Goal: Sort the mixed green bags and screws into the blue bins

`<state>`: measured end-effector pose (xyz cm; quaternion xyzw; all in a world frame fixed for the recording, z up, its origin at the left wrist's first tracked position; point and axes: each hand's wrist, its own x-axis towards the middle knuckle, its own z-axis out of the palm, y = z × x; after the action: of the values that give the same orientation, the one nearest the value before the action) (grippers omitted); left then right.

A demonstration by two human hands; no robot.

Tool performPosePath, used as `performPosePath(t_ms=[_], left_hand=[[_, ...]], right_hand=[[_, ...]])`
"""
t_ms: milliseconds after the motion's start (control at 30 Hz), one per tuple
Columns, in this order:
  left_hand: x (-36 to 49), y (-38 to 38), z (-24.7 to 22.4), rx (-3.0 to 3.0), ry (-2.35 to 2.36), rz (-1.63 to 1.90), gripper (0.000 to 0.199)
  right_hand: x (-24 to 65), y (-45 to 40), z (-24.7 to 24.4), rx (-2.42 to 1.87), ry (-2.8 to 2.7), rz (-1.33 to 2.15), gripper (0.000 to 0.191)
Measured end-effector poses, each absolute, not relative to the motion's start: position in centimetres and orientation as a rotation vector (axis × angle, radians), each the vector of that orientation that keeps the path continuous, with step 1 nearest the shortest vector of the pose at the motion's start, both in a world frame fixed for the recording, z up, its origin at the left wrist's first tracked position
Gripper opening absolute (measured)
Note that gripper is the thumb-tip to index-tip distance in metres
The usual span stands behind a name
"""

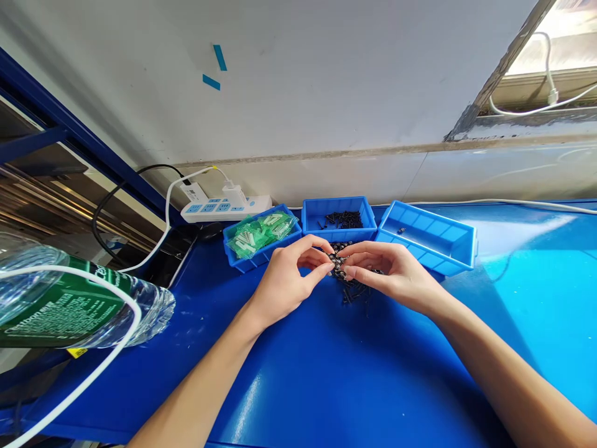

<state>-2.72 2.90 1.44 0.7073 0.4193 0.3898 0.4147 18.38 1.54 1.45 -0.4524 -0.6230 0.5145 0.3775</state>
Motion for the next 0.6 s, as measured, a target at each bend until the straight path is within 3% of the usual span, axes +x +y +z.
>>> performPosePath(t_ms=[233, 400, 600], left_hand=[[-2.6, 2.7, 1.4, 1.730, 1.037, 0.964, 0.018], [-2.9, 2.8, 1.2, 2.035, 1.034, 0.805, 0.001], [-2.8, 2.7, -0.3, 2.468, 0.934, 0.593, 0.022]], right_hand=[[17.9, 1.7, 1.6, -1.121, -1.445, 1.490, 0.035], [18.4, 1.9, 1.8, -1.145, -1.330, 1.363, 0.031], [18.7, 2.0, 0.7, -1.071, -1.225, 1.247, 0.070]])
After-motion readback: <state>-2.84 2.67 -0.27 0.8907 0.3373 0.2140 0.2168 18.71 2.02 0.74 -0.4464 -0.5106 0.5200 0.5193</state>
